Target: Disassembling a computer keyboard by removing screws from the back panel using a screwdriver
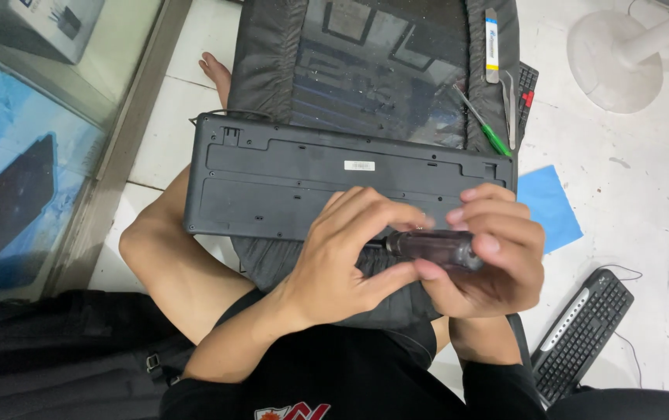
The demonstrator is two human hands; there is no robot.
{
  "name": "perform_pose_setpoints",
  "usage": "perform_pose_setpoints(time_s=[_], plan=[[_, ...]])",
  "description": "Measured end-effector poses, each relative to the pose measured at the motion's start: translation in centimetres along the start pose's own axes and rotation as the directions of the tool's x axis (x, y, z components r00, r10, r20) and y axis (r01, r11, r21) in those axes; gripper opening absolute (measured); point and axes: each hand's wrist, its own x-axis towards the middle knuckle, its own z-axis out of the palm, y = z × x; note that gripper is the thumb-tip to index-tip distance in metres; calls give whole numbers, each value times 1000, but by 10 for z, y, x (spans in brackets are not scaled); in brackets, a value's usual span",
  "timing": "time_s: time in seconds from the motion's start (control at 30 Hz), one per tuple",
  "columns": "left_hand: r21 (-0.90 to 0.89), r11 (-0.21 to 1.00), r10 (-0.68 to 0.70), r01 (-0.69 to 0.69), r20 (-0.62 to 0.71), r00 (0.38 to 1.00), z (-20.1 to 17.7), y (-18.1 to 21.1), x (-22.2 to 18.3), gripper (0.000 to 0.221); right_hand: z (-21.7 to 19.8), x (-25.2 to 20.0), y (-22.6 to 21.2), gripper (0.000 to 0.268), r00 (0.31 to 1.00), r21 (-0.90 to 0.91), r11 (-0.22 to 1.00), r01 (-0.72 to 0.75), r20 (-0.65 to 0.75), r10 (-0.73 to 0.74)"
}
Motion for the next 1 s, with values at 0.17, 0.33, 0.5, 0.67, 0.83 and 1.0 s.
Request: perform_pose_setpoints(time_s=[0.17, 0.33, 0.5, 0.67, 0.83, 1.0], plan=[[110, 991, 88, -77, -95, 992, 11, -5, -5, 26, 9, 6, -2, 49, 999, -13, 1000, -2, -52, 2], [280, 950, 185, -136, -155, 971, 16, 3, -3, 26, -3, -3, -8, 56, 995, -138, 985, -100, -39, 95], [281, 954, 141, -106, -110, 984, 5, 2, -8, 32, 0, -5, -4, 54, 992, -1, 994, -110, -55, 109], [-3, 1000, 16, -16, 66, 998, -16, -3, -6, 30, 4, 13, -2, 47, 994, 76, 992, -104, -15, 106], [-162, 983, -52, 87, 209, 977, -18, -8, -3, 33, 3, 4, -6, 56, 992, 40, 992, -121, 36, 119], [-98, 995, -16, 16, 2, 1000, -5, -8, 3, 21, 18, 15, 1, 62, 996, 134, 991, -17, -79, 28]])
